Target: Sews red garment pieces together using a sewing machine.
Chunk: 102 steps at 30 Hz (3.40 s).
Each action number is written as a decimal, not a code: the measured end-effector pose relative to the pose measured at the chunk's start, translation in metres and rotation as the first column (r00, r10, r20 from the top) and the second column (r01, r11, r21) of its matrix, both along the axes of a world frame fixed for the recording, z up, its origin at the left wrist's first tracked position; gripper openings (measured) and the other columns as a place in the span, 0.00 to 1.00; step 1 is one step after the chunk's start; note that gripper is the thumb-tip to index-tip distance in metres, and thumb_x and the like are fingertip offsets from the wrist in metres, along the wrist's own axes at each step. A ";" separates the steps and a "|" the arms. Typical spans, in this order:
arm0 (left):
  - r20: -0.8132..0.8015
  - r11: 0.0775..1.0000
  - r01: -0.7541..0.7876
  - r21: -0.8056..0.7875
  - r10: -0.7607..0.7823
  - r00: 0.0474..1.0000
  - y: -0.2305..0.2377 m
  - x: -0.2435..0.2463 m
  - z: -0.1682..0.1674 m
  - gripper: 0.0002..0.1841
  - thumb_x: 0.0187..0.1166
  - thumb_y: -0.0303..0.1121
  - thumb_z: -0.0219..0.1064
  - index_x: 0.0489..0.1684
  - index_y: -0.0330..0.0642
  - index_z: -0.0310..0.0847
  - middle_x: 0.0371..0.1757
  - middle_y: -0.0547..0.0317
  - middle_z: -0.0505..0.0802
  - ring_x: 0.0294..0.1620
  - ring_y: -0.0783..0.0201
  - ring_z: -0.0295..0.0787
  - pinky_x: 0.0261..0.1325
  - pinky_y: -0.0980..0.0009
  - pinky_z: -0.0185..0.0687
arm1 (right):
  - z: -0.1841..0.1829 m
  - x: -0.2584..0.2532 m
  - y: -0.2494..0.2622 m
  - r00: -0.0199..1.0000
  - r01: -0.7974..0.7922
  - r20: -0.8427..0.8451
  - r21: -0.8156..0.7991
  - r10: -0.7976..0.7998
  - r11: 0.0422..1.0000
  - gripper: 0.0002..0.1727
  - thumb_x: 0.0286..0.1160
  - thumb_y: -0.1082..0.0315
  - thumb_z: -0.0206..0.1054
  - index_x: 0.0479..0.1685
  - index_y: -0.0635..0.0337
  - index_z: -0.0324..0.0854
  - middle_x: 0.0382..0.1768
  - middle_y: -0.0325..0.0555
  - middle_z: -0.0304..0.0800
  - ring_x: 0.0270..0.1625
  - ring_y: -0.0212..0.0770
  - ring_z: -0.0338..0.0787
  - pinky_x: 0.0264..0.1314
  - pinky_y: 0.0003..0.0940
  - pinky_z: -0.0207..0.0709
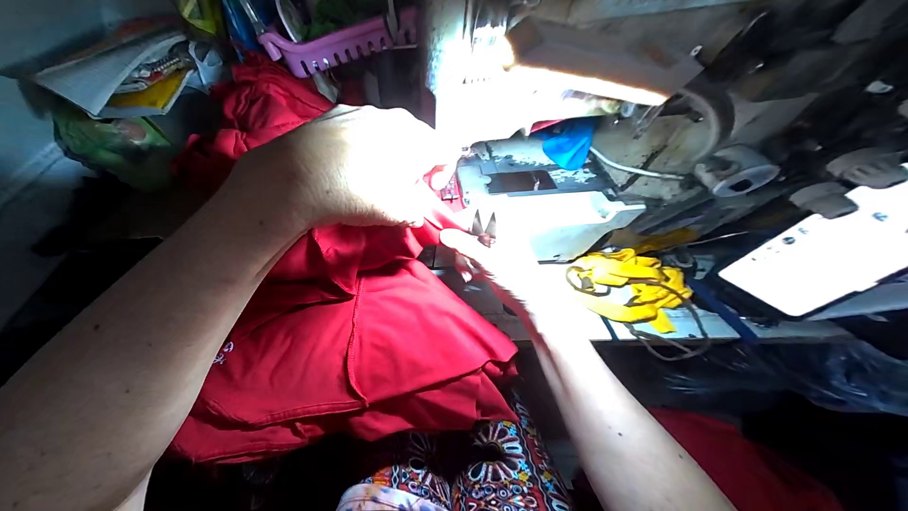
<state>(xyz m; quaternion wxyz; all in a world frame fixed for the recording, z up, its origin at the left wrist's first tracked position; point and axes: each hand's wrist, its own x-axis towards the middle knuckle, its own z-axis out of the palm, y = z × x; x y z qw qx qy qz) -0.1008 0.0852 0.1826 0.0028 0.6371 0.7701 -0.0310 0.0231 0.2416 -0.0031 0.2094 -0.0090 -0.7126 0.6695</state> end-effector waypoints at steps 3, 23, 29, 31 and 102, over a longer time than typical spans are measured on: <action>0.001 1.000 -0.004 -0.018 0.004 1.000 0.003 0.001 -0.002 0.12 0.74 0.45 0.73 0.47 0.53 0.84 0.32 0.60 0.87 0.36 0.55 0.86 0.36 0.50 0.76 | 0.002 0.000 -0.001 1.000 -0.001 -0.003 -0.015 0.001 1.000 0.07 0.80 0.63 0.68 0.49 0.51 0.79 0.22 0.31 0.80 0.16 0.23 0.73 0.19 0.16 0.70; -0.034 0.998 -0.020 -0.057 0.018 0.999 0.017 -0.005 -0.009 0.10 0.74 0.43 0.73 0.33 0.47 0.83 0.30 0.57 0.85 0.37 0.53 0.85 0.35 0.49 0.74 | 0.003 0.002 -0.003 0.999 0.011 0.038 0.008 -0.011 1.000 0.09 0.82 0.60 0.67 0.51 0.52 0.78 0.22 0.31 0.79 0.17 0.22 0.74 0.19 0.16 0.71; -0.135 0.997 -0.072 -0.034 0.067 0.989 0.016 -0.010 -0.008 0.09 0.75 0.38 0.67 0.33 0.43 0.82 0.30 0.52 0.86 0.37 0.48 0.86 0.35 0.47 0.73 | 0.003 0.002 -0.004 1.000 0.018 0.018 0.001 -0.018 1.000 0.09 0.81 0.62 0.67 0.52 0.53 0.79 0.23 0.33 0.80 0.16 0.24 0.73 0.19 0.17 0.71; 0.000 0.997 0.071 0.023 -0.071 0.997 0.015 -0.014 -0.011 0.12 0.75 0.39 0.67 0.24 0.44 0.79 0.23 0.60 0.81 0.28 0.61 0.80 0.30 0.58 0.70 | 0.004 0.003 -0.003 1.000 0.008 0.020 -0.008 -0.008 1.000 0.08 0.81 0.63 0.67 0.52 0.53 0.79 0.23 0.32 0.80 0.17 0.23 0.74 0.19 0.16 0.71; 0.402 0.399 -0.505 0.765 0.317 0.859 -0.168 0.071 -0.139 0.15 0.87 0.34 0.58 0.57 0.35 0.86 0.70 0.51 0.85 0.72 0.64 0.81 0.72 0.69 0.78 | 0.001 0.110 -0.104 0.841 -0.519 0.184 0.545 0.509 0.659 0.09 0.83 0.60 0.66 0.46 0.54 0.87 0.37 0.44 0.87 0.39 0.39 0.88 0.40 0.38 0.83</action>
